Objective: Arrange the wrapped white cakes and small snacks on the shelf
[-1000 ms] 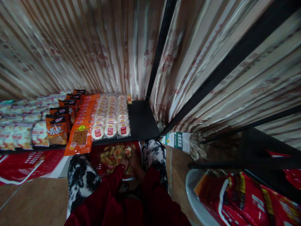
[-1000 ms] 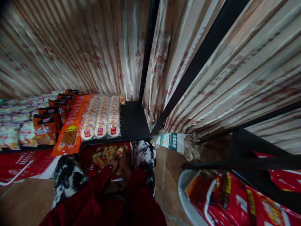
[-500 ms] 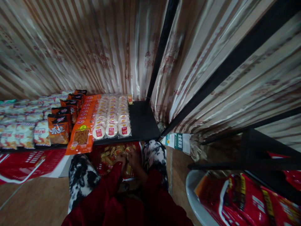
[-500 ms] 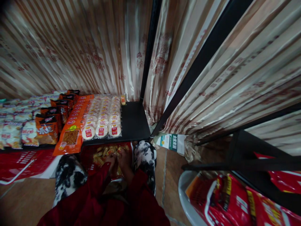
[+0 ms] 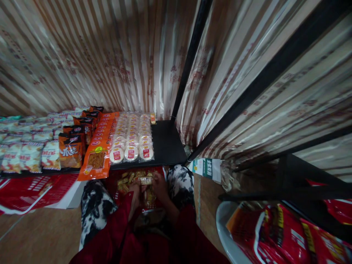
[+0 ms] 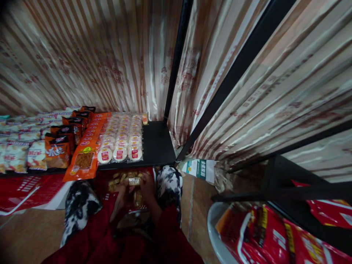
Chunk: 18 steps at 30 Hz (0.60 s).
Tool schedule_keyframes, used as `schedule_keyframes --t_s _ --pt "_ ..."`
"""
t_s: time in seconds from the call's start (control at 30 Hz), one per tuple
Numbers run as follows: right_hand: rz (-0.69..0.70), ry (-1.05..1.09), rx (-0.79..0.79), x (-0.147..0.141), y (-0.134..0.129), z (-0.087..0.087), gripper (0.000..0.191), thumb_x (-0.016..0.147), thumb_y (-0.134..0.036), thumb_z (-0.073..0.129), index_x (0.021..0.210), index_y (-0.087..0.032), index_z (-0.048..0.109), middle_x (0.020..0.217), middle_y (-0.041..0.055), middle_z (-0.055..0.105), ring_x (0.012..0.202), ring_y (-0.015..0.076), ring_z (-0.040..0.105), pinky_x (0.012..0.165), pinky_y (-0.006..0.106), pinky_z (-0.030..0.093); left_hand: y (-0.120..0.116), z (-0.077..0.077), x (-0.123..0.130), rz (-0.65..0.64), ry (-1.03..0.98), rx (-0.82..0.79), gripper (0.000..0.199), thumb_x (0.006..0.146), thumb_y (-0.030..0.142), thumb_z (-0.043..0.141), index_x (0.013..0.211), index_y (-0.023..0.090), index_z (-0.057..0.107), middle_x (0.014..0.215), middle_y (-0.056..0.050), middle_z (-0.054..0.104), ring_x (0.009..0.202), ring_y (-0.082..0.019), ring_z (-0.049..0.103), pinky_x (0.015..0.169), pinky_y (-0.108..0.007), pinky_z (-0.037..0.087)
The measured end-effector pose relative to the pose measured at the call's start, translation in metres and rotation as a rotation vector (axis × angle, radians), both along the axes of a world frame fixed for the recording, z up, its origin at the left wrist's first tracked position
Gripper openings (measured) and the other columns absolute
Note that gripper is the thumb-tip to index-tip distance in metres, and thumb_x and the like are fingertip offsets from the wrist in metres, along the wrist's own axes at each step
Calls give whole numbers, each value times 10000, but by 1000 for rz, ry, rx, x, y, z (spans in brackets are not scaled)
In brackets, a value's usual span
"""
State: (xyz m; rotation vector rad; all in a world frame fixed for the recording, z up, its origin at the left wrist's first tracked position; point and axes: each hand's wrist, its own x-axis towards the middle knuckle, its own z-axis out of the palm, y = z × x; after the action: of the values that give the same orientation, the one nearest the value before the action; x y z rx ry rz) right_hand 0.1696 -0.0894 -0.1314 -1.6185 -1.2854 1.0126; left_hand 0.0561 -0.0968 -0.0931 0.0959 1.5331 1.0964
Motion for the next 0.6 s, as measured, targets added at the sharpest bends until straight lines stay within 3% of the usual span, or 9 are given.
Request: schedule_keyframes --t_s 0.2,0.33,0.6 --pt "-31 241 -40 4 1 13 303 691 -209 502 964 -200 635 961 66 690 901 194 651 845 348 510 -7 14 -3 21 -104 -6 170 851 52 461 735 143 545 660 -32 621 525 -101 598 591 -206 514" --pt "-26 273 -53 9 4 26 328 671 -231 525 975 -185 640 963 78 692 873 198 658 825 348 516 -15 27 -3 30 -181 43 131 853 84 480 783 144 573 717 -47 660 583 -122 628 610 -212 529" --pt "-44 287 -22 11 7 45 285 658 -306 550 902 -205 656 931 68 705 870 208 660 829 356 516 -16 50 -3 3 -232 -35 86 873 120 469 829 133 542 711 -59 641 562 -102 615 610 -192 510"
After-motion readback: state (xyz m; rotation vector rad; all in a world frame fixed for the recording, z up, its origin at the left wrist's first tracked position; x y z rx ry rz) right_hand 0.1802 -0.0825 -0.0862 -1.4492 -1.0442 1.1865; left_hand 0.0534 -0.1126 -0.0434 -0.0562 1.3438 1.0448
